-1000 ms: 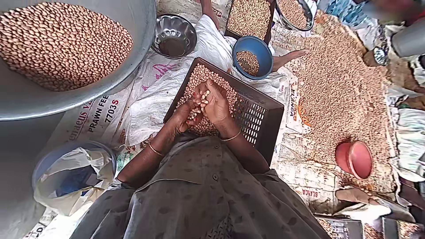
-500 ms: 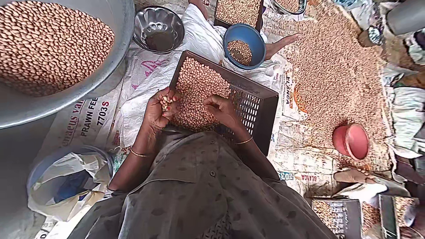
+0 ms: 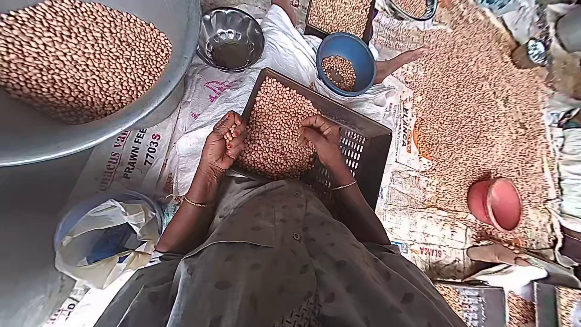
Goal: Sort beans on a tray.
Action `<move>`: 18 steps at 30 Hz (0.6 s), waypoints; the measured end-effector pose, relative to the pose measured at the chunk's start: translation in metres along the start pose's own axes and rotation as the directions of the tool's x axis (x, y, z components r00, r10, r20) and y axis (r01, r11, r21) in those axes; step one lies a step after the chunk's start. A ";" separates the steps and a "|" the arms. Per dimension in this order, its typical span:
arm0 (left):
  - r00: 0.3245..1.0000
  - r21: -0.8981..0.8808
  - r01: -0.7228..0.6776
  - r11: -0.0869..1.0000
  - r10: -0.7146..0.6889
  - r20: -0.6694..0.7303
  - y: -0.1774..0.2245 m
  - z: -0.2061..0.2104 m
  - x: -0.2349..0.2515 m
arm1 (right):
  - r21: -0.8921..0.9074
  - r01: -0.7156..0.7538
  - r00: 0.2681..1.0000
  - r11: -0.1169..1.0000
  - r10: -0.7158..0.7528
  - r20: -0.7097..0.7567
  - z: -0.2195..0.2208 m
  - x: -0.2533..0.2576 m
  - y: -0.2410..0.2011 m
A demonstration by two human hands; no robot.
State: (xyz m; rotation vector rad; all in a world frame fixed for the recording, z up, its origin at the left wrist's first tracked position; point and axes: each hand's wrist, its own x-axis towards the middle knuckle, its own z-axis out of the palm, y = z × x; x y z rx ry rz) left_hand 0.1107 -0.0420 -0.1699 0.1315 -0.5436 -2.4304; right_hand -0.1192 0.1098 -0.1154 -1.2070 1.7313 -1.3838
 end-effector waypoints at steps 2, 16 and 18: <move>1.000 -0.010 -0.009 1.000 0.009 0.014 0.000 0.000 -0.001 | 0.503 -0.035 0.966 0.864 0.158 -0.204 -0.010 0.027 -0.011; 0.999 -0.147 -0.023 0.989 0.027 0.027 0.002 -0.001 -0.002 | -0.712 0.369 0.913 0.597 -0.090 0.398 0.097 0.022 0.003; 0.999 -0.129 -0.027 0.991 0.030 0.022 0.002 -0.001 0.000 | -0.719 0.365 0.918 0.592 -0.100 0.384 0.102 0.028 0.012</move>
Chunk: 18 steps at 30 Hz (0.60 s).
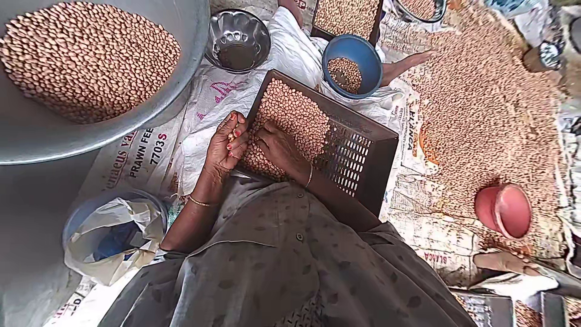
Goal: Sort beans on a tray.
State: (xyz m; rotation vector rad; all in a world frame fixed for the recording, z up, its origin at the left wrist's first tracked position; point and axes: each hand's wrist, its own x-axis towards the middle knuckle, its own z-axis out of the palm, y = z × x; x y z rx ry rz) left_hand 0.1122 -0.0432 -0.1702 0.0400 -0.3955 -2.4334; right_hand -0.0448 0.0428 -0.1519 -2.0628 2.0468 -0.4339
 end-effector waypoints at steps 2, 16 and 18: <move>1.000 0.022 -0.001 1.000 0.001 -0.002 0.000 0.000 0.001 | -0.028 0.016 0.999 0.999 -0.017 -0.036 0.005 0.000 0.000; 0.999 0.183 -0.037 0.982 0.042 -0.024 -0.003 0.001 0.002 | 0.924 0.178 0.710 0.338 0.606 -0.359 -0.084 0.008 0.078; 0.999 0.186 -0.033 0.982 0.034 -0.002 -0.002 0.000 0.003 | 0.927 0.095 0.737 0.362 0.600 -0.310 -0.089 0.000 0.082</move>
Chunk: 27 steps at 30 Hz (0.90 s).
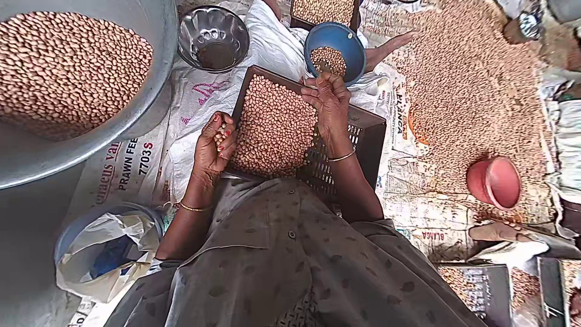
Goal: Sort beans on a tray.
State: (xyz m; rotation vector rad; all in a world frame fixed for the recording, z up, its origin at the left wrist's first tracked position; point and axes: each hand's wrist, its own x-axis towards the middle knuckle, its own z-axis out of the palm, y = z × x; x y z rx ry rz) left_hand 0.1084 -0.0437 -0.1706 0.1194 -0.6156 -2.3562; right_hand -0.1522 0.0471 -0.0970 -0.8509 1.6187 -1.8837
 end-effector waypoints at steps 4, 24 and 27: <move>1.000 -0.002 -0.025 1.000 0.025 0.006 -0.002 0.001 0.000 | -0.277 0.170 0.735 0.946 0.065 0.675 0.018 -0.059 0.016; 1.000 0.210 -0.002 0.978 0.009 -0.029 -0.002 0.000 -0.006 | -0.516 -0.014 0.969 0.856 0.140 0.206 -0.153 -0.085 -0.007; 0.999 0.230 0.002 0.973 0.007 -0.039 -0.003 0.002 -0.007 | -0.620 -0.035 0.949 0.784 0.220 0.225 -0.136 -0.101 0.011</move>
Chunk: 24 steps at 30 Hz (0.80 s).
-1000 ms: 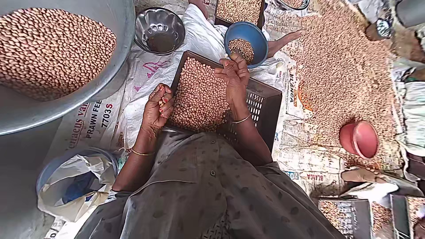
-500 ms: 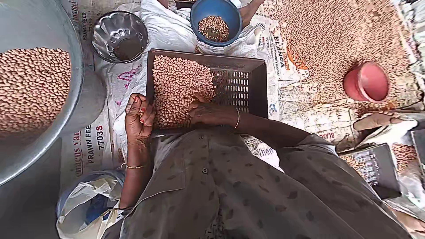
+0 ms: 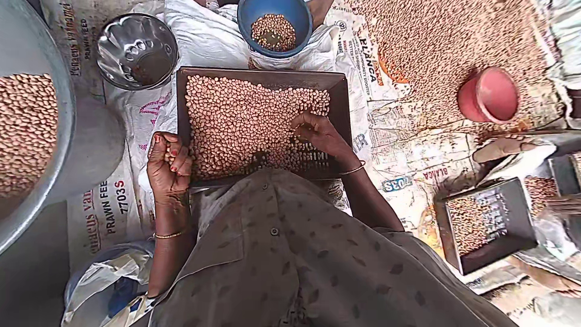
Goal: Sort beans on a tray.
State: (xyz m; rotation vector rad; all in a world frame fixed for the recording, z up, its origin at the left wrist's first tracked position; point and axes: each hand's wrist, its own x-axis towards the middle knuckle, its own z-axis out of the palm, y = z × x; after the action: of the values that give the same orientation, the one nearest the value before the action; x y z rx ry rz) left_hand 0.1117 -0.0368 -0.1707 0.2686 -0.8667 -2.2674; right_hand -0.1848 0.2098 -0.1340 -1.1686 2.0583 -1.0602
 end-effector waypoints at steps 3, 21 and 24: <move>0.999 -0.068 0.026 0.997 -0.028 -0.026 0.003 0.006 0.003 | -0.313 0.050 0.998 0.949 -0.059 -0.022 0.023 0.007 0.003; 0.828 0.100 0.558 0.824 -0.561 0.002 -0.058 0.087 0.086 | -0.580 0.056 0.995 0.812 -0.092 -0.032 0.048 0.013 0.008; 0.767 0.236 0.625 0.744 -0.642 -0.008 -0.064 0.083 0.081 | -0.454 0.012 0.992 0.891 -0.068 -0.108 0.039 0.016 0.015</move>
State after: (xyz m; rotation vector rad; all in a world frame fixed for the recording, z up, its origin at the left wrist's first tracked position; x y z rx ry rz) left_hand -0.0161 -0.0133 -0.1458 0.6795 -1.2165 -2.8163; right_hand -0.1696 0.1857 -0.1686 -1.4006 2.4740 -0.6949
